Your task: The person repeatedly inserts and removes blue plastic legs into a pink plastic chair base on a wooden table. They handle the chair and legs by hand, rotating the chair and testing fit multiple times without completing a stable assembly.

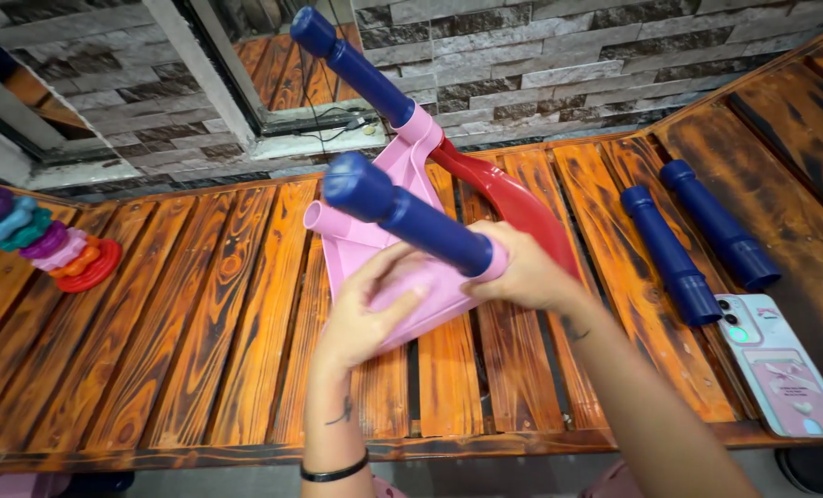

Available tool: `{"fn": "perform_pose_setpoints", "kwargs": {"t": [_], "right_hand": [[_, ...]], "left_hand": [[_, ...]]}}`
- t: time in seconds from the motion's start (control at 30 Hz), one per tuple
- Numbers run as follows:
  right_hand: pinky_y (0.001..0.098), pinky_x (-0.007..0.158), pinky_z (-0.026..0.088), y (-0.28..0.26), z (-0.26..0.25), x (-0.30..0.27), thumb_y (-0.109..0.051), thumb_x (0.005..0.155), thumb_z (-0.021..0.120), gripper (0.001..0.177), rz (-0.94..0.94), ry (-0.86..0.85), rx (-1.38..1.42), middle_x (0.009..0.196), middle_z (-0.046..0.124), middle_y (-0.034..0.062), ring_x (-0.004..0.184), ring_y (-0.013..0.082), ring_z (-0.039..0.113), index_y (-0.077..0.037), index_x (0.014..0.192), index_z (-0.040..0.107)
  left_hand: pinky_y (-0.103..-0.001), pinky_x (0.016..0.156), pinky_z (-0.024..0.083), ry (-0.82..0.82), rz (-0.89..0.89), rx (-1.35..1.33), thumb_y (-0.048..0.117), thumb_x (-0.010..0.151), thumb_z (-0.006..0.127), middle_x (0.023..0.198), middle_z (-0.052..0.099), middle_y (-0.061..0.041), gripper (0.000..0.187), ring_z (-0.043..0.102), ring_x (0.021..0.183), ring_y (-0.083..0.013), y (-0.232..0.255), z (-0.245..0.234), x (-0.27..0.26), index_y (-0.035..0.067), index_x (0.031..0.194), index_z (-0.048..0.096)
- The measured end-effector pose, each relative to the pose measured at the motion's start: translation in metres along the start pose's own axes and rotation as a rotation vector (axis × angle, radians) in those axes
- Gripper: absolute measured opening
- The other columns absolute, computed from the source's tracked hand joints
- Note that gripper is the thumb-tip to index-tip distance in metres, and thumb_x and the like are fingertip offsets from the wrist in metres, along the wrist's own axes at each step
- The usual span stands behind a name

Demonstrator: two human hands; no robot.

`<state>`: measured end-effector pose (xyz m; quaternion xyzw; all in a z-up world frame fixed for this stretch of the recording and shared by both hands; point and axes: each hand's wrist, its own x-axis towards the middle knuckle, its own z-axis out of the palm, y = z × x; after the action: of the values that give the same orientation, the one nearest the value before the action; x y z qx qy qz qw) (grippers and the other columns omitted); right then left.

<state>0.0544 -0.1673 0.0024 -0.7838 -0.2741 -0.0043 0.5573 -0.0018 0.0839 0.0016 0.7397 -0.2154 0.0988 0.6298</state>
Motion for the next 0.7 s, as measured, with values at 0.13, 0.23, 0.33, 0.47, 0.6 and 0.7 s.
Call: {"fn": "perform_pose_setpoints", "kwargs": {"t": [0.13,0.23,0.33,0.47,0.6,0.7], "right_hand": [[0.0439,0.107,0.037,0.015,-0.023,-0.001,-0.021,0.057,0.093,0.068,-0.214,0.082,-0.334,0.122,0.06,0.0147,0.122,0.0308,0.049,-0.006,0.117,0.066],[0.0451,0.102,0.04,0.031,-0.022,-0.014,-0.03,0.061,0.096,0.075,-0.143,0.538,-0.583,0.12,0.057,0.0203,0.117,0.0341,0.05,-0.002,0.121,0.061],[0.0387,0.087,0.05,0.046,-0.002,-0.025,-0.034,0.086,0.087,0.061,0.212,0.797,-0.363,0.11,0.06,0.0214,0.098,0.03,0.058,0.003,0.121,0.055],[0.0291,0.072,0.056,0.053,0.025,-0.033,-0.027,0.089,0.08,0.066,0.266,0.713,-0.063,0.109,0.066,0.0136,0.085,0.0167,0.066,0.002,0.135,0.043],[0.0335,0.07,0.059,0.044,0.036,-0.036,-0.022,0.082,0.074,0.095,0.377,0.608,0.005,0.11,0.067,0.0128,0.083,0.0186,0.072,-0.002,0.155,0.017],[0.0334,0.074,0.059,0.041,0.033,-0.034,-0.019,0.086,0.071,0.098,0.465,0.564,-0.081,0.109,0.073,0.0136,0.086,0.0203,0.073,-0.008,0.163,0.012]], "left_hand": [[-0.037,0.105,0.048,0.348,-0.104,0.456,0.011,0.082,0.08,0.125,0.065,-0.013,0.042,0.063,0.12,-0.0279,-0.029,-0.037,-0.009,0.012,0.123,0.07],[-0.04,0.105,0.045,0.232,-0.414,0.788,0.011,0.073,0.086,0.12,0.059,-0.018,0.044,0.054,0.121,-0.0355,-0.058,-0.044,-0.019,0.017,0.115,0.075],[-0.039,0.108,0.047,-0.03,-0.45,0.811,0.01,0.071,0.082,0.123,0.061,-0.013,0.036,0.057,0.124,-0.0311,-0.078,-0.028,-0.024,0.019,0.106,0.078],[-0.044,0.105,0.044,-0.019,-0.253,0.898,0.0,0.066,0.076,0.133,0.057,-0.012,0.045,0.053,0.126,-0.0337,-0.089,0.002,-0.025,0.014,0.109,0.074],[-0.058,0.105,0.035,-0.151,-0.205,0.94,-0.001,0.075,0.069,0.125,0.066,-0.009,0.043,0.054,0.128,-0.0314,-0.083,0.009,-0.019,0.016,0.114,0.075],[-0.054,0.104,0.042,-0.374,-0.381,0.878,0.007,0.078,0.069,0.124,0.068,-0.005,0.034,0.058,0.12,-0.0315,-0.064,0.01,-0.017,0.02,0.109,0.078]]}}
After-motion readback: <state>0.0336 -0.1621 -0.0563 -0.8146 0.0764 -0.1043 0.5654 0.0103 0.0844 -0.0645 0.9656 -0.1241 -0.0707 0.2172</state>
